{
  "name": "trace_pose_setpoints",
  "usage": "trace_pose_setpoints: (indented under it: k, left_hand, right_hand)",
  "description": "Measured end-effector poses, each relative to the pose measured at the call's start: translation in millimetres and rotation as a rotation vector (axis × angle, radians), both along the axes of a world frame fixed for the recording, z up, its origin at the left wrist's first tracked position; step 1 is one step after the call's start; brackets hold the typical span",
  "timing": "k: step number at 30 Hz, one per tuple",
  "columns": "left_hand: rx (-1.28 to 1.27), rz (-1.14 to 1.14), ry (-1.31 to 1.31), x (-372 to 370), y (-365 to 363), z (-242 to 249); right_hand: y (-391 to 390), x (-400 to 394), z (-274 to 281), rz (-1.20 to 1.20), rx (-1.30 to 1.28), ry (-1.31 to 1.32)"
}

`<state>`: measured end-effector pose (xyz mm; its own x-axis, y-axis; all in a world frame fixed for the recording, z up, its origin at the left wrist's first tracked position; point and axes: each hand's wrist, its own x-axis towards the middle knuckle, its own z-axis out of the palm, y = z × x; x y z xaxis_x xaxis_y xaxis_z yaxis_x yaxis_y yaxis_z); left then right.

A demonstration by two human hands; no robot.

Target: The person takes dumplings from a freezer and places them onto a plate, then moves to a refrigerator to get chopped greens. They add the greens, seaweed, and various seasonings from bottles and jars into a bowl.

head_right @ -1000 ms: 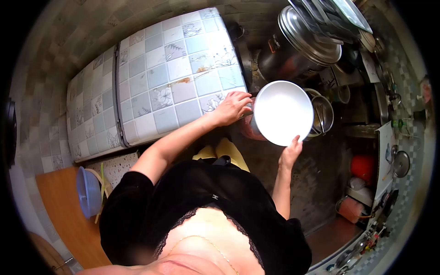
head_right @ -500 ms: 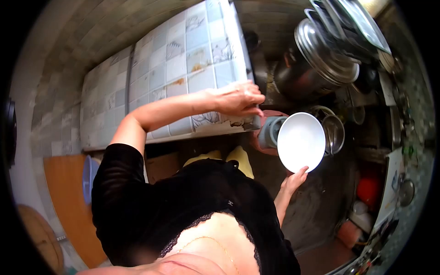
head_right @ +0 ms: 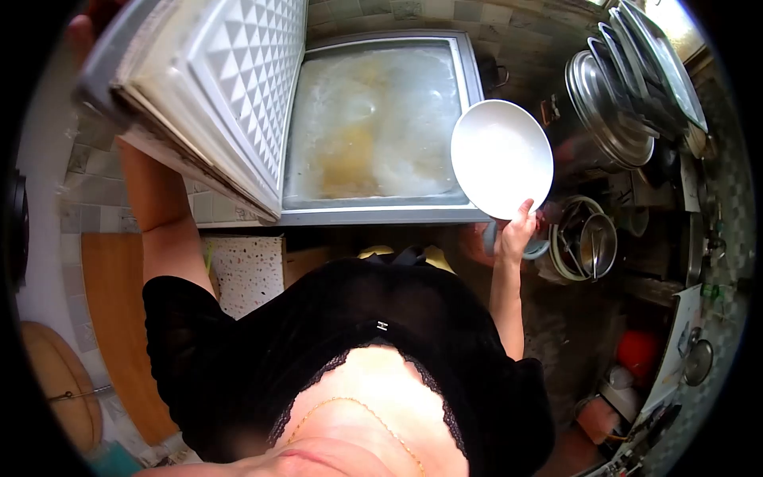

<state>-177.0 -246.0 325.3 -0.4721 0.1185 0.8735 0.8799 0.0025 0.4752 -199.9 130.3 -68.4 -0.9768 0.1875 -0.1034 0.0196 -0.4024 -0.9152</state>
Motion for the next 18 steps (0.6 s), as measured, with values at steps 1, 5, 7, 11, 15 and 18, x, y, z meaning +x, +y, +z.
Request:
trace_pose_setpoints:
  k: [1, 5, 7, 11, 15, 18]
  left_hand:
    - [-0.025, -0.047, 0.03, 0.2, -17.1, 5.2]
    - [-0.075, -0.091, 0.166, 7.3, -81.2, 8.3]
    - [-0.081, -0.028, 0.228, 15.2, -106.4, 5.5]
    - [-0.098, 0.149, 0.409, 28.5, -162.9, 4.8]
    - [-0.07, 0.349, 0.617, 42.7, -248.3, -1.2]
    - [0.085, 0.353, 0.548, 65.2, -378.6, -20.5]
  right_hand:
    - [-10.2, 3.7, -5.9, 0.035, -0.005, -0.011]
    - [-53.5, 16.1, -3.2, 0.07, -0.055, -0.137]
    - [-67.6, 22.6, -10.0, 0.068, -0.083, -0.149]
    - [-88.2, 34.4, -12.5, 0.111, -0.038, -0.174]
    - [-108.0, 43.3, -18.7, 0.178, 0.007, -0.191]
    - [-138.0, 43.2, -28.6, 0.263, 0.037, -0.243]
